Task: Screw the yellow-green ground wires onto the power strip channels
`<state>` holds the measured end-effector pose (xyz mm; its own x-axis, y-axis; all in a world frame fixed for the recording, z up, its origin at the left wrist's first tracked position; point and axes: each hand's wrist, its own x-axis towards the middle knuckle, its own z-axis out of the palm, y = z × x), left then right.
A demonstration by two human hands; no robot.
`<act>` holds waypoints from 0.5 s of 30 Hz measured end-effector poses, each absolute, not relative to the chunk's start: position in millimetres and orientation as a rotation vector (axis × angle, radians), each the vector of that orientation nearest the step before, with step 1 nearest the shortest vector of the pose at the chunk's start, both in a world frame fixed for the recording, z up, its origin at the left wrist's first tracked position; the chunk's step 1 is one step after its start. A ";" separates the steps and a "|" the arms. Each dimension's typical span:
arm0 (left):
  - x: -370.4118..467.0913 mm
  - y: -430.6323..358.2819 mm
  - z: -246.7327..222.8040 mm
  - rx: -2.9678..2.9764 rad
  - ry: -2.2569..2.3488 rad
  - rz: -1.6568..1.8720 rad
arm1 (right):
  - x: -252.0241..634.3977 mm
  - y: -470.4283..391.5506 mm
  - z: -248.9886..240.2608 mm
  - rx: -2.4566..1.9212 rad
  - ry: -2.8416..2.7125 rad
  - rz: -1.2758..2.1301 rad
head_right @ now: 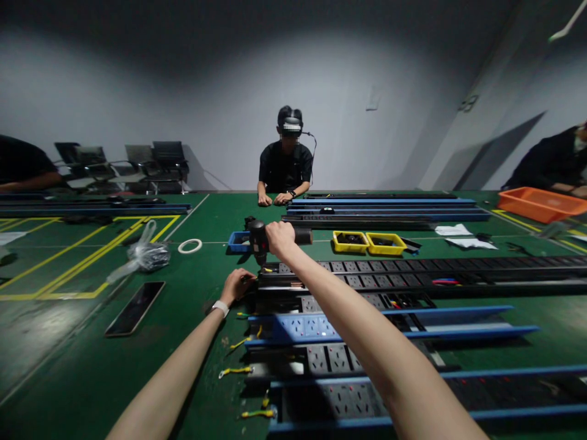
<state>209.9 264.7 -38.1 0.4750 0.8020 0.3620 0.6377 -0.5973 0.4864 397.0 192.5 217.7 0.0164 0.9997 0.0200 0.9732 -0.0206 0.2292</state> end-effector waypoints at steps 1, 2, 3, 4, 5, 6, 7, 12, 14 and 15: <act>209.9 264.7 -37.9 2.440 1.226 0.824 | 397.0 192.7 217.6 2.129 2.086 0.264; 210.0 264.5 -37.7 2.439 1.227 0.823 | 396.9 192.9 217.6 2.132 2.084 0.265; 210.0 264.2 -37.3 2.437 1.230 0.823 | 396.8 193.0 217.5 2.135 2.083 0.265; 210.0 263.7 -36.8 2.435 1.233 0.823 | 396.6 193.1 217.5 2.137 2.081 0.265; 209.9 263.2 -36.2 2.433 1.236 0.822 | 396.5 193.2 217.6 2.137 2.078 0.263; 209.9 262.5 -35.4 2.432 1.239 0.821 | 396.4 193.1 217.8 2.136 2.077 0.262; 209.9 261.8 -34.4 2.432 1.240 0.820 | 396.4 192.9 218.2 2.134 2.076 0.260; 209.9 258.8 -30.4 2.431 1.238 0.814 | 396.7 190.8 220.0 2.133 2.072 0.264; 210.0 258.4 -30.0 2.431 1.239 0.815 | 397.0 190.3 219.8 2.135 2.071 0.267; 210.0 258.3 -29.9 2.430 1.241 0.816 | 397.2 190.3 219.5 2.135 2.070 0.267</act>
